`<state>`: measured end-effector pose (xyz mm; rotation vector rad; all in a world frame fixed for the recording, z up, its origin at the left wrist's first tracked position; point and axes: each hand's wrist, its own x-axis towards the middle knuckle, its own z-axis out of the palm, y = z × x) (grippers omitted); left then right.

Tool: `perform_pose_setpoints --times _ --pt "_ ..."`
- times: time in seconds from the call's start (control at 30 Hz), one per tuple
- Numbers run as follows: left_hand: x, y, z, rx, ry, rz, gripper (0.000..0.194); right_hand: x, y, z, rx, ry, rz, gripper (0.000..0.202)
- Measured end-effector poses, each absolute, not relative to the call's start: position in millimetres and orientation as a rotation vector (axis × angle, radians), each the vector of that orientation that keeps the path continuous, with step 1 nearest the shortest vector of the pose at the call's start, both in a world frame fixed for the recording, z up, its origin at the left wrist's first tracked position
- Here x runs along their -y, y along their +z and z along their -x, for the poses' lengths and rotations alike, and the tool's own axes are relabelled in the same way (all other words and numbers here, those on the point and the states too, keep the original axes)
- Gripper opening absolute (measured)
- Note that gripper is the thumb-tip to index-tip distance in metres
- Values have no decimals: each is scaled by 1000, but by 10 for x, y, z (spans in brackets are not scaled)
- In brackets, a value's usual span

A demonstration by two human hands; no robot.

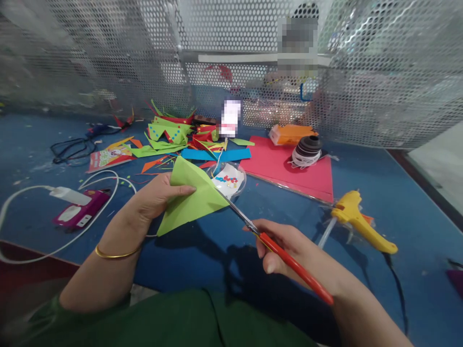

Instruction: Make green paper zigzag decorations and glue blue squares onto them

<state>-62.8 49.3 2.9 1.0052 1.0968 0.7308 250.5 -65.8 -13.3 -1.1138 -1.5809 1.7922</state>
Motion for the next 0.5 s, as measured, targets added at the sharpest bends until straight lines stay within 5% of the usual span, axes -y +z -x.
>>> perform_pose_setpoints --times 0.5 --pt "-487 28 625 -1104 720 -1022 38 662 -45 -2413 1549 1789 1156 74"
